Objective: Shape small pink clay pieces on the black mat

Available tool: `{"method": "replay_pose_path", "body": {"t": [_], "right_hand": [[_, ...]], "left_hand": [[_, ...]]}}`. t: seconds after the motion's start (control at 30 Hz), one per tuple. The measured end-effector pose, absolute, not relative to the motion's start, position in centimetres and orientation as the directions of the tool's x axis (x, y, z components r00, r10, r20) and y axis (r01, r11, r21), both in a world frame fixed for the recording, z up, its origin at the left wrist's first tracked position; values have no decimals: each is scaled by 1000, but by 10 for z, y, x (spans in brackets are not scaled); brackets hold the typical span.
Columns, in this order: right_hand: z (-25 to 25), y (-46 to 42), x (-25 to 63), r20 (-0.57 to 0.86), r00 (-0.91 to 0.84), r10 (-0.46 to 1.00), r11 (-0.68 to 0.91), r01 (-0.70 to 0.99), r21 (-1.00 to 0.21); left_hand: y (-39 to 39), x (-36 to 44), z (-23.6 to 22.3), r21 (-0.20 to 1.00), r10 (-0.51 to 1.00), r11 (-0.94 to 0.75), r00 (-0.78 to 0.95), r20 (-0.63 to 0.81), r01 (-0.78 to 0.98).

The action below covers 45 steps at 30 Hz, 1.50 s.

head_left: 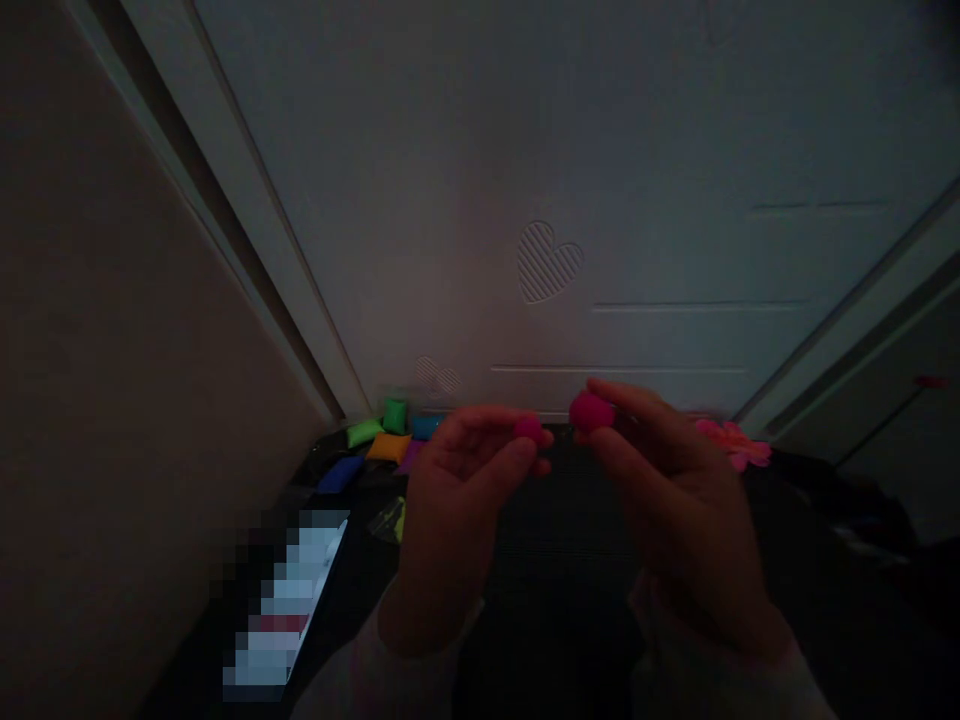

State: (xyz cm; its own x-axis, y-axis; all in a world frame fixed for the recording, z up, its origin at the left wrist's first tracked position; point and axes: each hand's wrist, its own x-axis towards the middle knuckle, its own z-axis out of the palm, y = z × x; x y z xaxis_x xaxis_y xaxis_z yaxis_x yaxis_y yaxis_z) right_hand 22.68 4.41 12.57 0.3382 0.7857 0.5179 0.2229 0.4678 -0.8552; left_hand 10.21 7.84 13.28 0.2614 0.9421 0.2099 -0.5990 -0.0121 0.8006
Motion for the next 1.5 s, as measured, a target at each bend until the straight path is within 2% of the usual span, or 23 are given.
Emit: {"method": "replay_pose_path", "body": {"t": [0.1,0.17,0.27,0.37,0.5,0.63,0.83,0.9,1.03,1.13,1.37,1.5], "right_hand": [[100,54,237,448,272,851,361,315,-878],[71,58,246,359,187,915,264,394,-880],[21,56,256,254,99,962,138,627,-767],[-15,50,258,224,89,971,103,687,-719],[-30,46,256,229,60,972,119,714,-690],[-31,47,256,233,59,971,118,728,-676],[-31,45,257,248,48,968,140,713,-687],[-30,45,257,249,59,967,137,701,-700],[-27,44,258,246,117,962,109,661,-742],[-28,45,261,245,205,948,67,622,-780],[-32,46,265,244,312,918,38,543,-839],[-30,46,265,243,334,911,42,510,-859]], "left_hand": [[87,102,115,823,951,57,283,128,-565],[88,101,94,871,937,142,347,35,-470],[78,98,55,937,876,262,464,-131,-231],[64,97,19,966,814,256,529,-239,41],[55,98,-8,958,764,231,579,-285,167],[58,96,-12,968,751,173,611,-249,182],[58,93,-10,919,789,-231,615,-15,319],[58,93,-11,926,790,-215,613,-22,311],[61,93,-16,965,801,-22,582,-139,261],[62,92,-19,975,809,31,567,-155,221],[60,92,-12,948,796,-132,600,-71,288],[61,90,-13,850,761,-394,643,87,351]]}}
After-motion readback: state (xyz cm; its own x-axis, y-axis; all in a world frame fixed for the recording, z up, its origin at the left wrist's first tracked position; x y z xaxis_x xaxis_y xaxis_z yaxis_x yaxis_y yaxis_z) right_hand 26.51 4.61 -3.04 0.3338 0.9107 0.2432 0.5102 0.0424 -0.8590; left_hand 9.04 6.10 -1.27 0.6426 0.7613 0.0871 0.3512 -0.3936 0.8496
